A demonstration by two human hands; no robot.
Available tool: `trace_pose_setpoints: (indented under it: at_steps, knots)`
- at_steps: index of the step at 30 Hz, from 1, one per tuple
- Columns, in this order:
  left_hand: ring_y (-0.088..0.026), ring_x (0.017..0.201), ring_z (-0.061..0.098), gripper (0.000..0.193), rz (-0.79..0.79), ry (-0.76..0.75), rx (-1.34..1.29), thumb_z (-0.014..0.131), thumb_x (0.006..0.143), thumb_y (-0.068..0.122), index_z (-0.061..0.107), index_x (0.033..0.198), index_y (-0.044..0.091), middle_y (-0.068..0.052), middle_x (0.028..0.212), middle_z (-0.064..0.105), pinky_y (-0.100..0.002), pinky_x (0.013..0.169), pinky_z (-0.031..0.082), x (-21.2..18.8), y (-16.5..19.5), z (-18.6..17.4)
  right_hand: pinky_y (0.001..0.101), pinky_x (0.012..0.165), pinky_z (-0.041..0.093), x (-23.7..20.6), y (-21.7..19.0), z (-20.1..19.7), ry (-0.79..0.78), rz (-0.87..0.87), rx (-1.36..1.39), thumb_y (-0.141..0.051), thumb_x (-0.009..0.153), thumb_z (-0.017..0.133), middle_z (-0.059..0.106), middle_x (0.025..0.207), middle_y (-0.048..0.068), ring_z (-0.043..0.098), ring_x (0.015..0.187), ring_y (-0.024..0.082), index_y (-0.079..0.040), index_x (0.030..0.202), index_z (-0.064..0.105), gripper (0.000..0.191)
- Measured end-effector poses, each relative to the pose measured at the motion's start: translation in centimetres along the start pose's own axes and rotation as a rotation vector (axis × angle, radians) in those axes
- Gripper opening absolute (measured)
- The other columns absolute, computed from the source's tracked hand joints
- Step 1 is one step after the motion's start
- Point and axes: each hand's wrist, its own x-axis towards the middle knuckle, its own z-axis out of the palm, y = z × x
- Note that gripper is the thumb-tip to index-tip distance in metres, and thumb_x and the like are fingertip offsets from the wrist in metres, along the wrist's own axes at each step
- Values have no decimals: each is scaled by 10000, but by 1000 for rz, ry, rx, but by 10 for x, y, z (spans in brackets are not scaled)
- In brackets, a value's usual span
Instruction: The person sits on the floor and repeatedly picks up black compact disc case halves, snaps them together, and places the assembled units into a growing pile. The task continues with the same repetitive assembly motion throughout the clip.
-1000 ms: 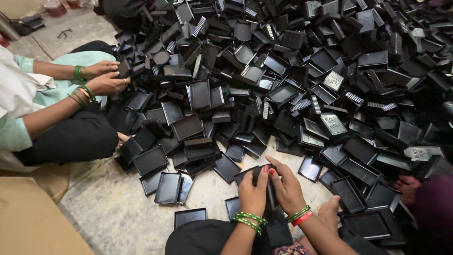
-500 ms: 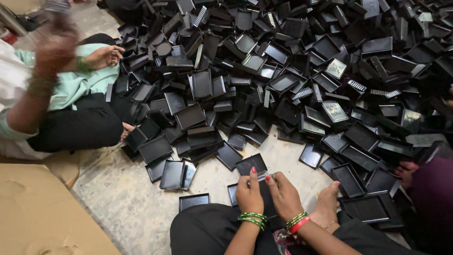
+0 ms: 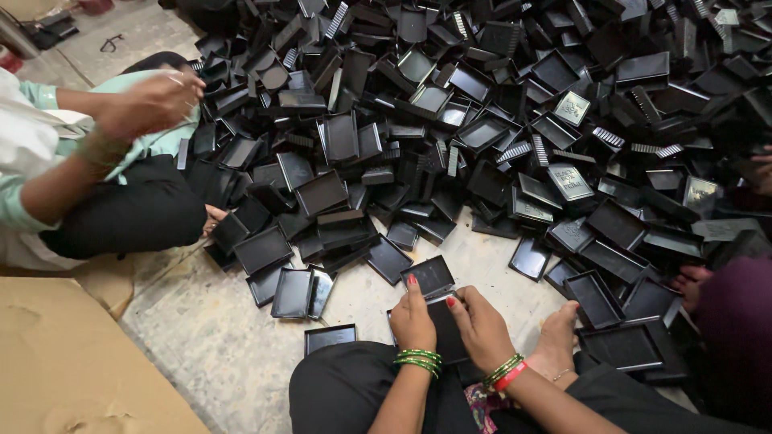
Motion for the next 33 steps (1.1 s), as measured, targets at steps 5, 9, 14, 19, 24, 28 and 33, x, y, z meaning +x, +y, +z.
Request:
trace_pose_setpoints:
  at_steps: [5, 9, 14, 19, 24, 28, 33]
  knots:
    - [-195, 677, 635, 741, -108, -138, -255, 486, 953, 656, 749, 789, -17, -98, 728, 715, -353, 691, 521, -3, 13, -5, 329, 650, 493, 14, 11, -7, -15, 12, 136, -357, 1014, 537, 609, 736, 99, 586, 673, 185, -53, 1017, 643, 322]
    - [-163, 858, 659, 780, -423, -495, -749, 407, 936, 721, 690, 1117, 17, -61, 1001, 725, -311, 801, 528, -15, 23, -4, 307, 716, 491, 27, 18, -9, -8, 30, 297, -334, 1078, 499, 615, 815, 80, 560, 773, 154, -17, 984, 670, 373]
    - [-153, 1040, 685, 901, -435, -420, -664, 359, 915, 761, 647, 1269, -15, -61, 1184, 731, -279, 925, 519, -27, 29, 8, 260, 865, 490, 17, 9, 5, 115, -106, 251, -290, 1040, 471, 679, 1014, 37, 635, 937, 129, -44, 1168, 657, 334]
    - [-256, 926, 711, 886, -318, -221, -425, 340, 921, 734, 693, 1146, -48, -157, 1018, 762, -353, 843, 543, -11, 29, 3, 316, 1026, 432, 18, 0, -9, -206, -346, 302, -208, 1021, 558, 596, 1214, 63, 556, 1123, 162, -68, 1444, 572, 446]
    - [-283, 949, 703, 816, -25, -127, -183, 359, 962, 670, 730, 1054, -50, -167, 1006, 759, -364, 892, 502, -9, 33, -4, 339, 972, 498, 31, 2, -28, -374, -199, 485, -74, 756, 845, 608, 1214, 46, 579, 1133, 150, -71, 1360, 591, 656]
    - [-320, 919, 708, 756, 43, -135, -148, 352, 982, 611, 731, 1037, -42, -203, 971, 756, -387, 864, 514, -15, 36, -2, 343, 987, 517, 29, 2, -30, -334, -216, 534, -24, 718, 867, 618, 1268, 42, 587, 1145, 144, -48, 1339, 597, 677]
    - [-334, 930, 726, 689, 113, -120, -142, 374, 1001, 555, 725, 1043, -36, -206, 965, 766, -395, 870, 518, -15, 34, -5, 354, 987, 535, 25, -1, -31, -327, -213, 533, -13, 710, 870, 623, 1262, 55, 591, 1152, 145, -38, 1332, 610, 675]
